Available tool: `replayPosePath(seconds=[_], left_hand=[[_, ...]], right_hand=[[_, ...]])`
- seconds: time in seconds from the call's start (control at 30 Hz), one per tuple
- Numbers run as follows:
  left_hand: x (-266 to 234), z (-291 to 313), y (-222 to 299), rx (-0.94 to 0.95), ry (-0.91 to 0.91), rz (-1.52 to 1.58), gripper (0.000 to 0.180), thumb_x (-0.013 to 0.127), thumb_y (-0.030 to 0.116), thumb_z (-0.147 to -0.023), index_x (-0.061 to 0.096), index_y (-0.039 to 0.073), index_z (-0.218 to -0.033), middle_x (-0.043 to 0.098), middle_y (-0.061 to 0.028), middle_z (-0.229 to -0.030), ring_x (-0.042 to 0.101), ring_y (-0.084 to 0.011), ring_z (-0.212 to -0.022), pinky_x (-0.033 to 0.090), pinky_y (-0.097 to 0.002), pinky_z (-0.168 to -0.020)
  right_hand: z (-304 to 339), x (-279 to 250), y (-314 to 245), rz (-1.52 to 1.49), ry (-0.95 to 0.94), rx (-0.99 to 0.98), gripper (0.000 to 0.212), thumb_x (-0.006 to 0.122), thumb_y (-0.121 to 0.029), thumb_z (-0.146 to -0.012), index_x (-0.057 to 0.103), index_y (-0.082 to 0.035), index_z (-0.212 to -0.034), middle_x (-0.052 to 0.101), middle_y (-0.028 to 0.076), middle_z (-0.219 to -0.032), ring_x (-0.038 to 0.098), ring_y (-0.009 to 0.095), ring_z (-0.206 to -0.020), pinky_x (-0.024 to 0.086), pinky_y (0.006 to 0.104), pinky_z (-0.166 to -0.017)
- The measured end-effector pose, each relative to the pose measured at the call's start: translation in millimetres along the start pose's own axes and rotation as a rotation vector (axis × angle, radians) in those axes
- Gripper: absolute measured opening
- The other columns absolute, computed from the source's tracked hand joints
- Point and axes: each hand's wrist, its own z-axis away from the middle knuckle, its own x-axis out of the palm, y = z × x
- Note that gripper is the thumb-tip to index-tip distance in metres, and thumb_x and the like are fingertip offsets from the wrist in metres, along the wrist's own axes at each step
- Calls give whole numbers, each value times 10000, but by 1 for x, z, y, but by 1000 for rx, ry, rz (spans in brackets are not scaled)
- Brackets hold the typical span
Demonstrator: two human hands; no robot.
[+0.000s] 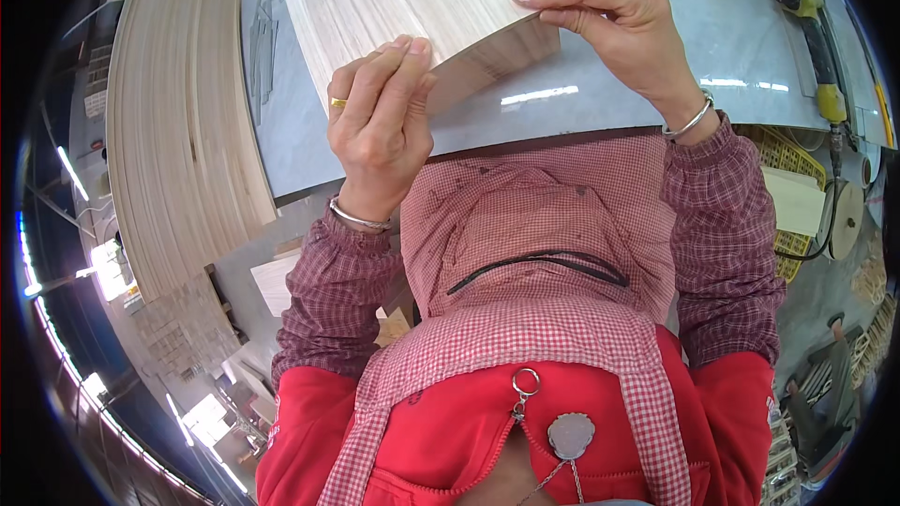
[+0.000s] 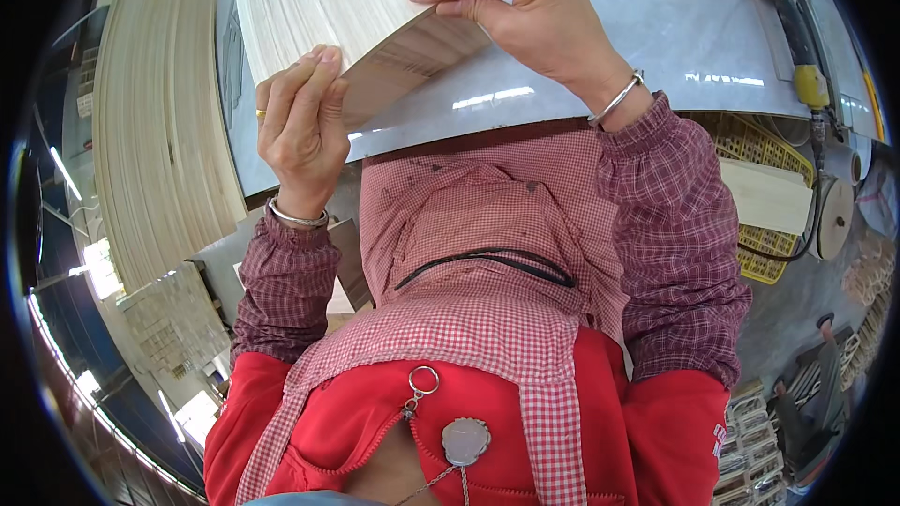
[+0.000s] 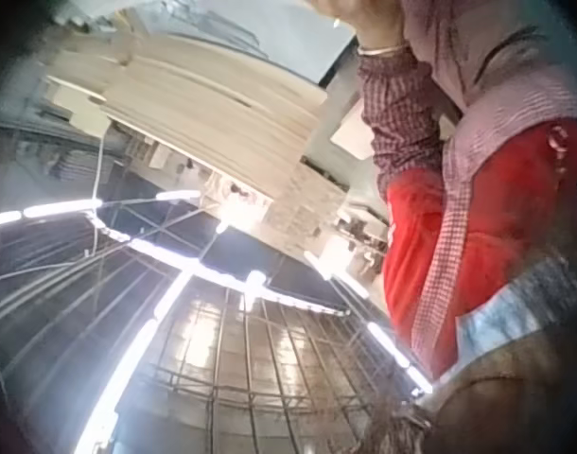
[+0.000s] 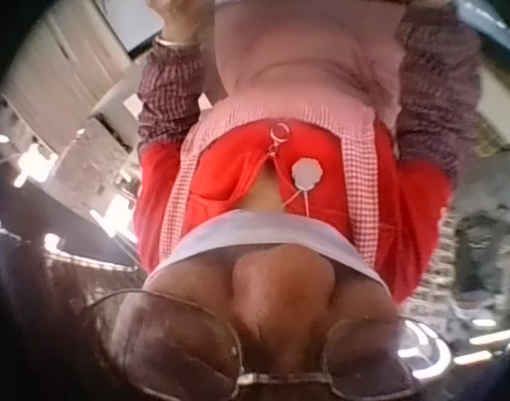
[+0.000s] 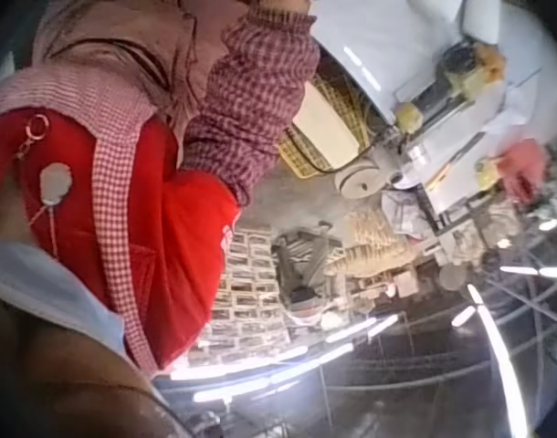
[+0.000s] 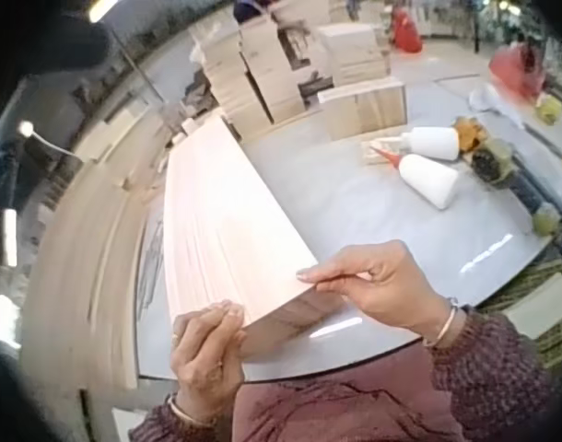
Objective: Assembling wooden panels into components using wood glue and a pneumatic nail gun.
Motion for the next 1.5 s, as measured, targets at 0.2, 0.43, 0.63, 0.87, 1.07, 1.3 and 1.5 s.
replayPosePath(seconds=[0.2, 0.43, 0.63, 0.87, 1.07, 1.3, 1.5], left_hand=[[-11, 6, -7, -28, -71, -8, 280, 710, 8, -750, 711, 74, -1022, 678, -39, -1017, 617, -183, -906, 496, -277, -829], [-8, 31, -30, -33, -93, -58, 271, 708, 10, -759, 710, 72, -1023, 677, -45, -1009, 620, -187, -911, 494, -278, -839], [-2, 34, -41, -29, -91, -36, 269, 710, 12, -760, 709, 71, -1023, 676, -43, -998, 620, -185, -913, 492, -278, -839], [-2, 21, -31, -31, -47, -35, 265, 714, 20, -762, 709, 70, -1022, 673, -36, -997, 615, -176, -909, 487, -273, -828], [5, 14, -18, -31, -28, 7, 264, 714, 21, -762, 710, 72, -1021, 669, -26, -1001, 609, -168, -899, 479, -265, -814], [7, 14, -19, -27, 5, 8, 266, 712, 16, -760, 710, 76, -1018, 665, -17, -1000, 607, -161, -887, 477, -262, -807], [9, 14, -19, -19, 26, 39, 269, 712, 14, -754, 709, 76, -1016, 665, -13, -1000, 608, -157, -883, 478, -264, -806]], right_hand=[[9, 2, -6, 30, 41, 25, 319, 636, -36, -860, 658, -106, -1170, 678, 37, -1133, 649, 113, -962, 507, 176, -863], [50, -96, 39, 572, 379, 129, 360, 603, -99, -917, 579, -100, -1276, 635, 58, -1222, 613, 157, -1096, 468, 249, -976], [112, -208, 36, 1206, 535, 400, 326, 605, -218, -925, 623, -150, -1243, 680, -16, -1125, 643, 138, -949, 481, 223, -817], [55, -77, -3, 452, 149, 178, 300, 667, -131, -862, 661, -76, -1157, 697, 31, -1061, 634, 124, -881, 494, 228, -814], [10, -4, 0, 203, -31, 170, 270, 651, -131, -878, 664, -32, -1128, 700, 51, -1033, 635, 134, -888, 484, 218, -821], [2, 13, 13, 143, 25, 105, 204, 690, -178, -853, 717, -45, -1005, 707, 19, -846, 568, 98, -675, 431, 208, -606], [1, 13, 16, 215, 35, 57, 158, 687, -161, -853, 724, -50, -960, 692, -4, -804, 520, 79, -629, 389, 206, -567]])
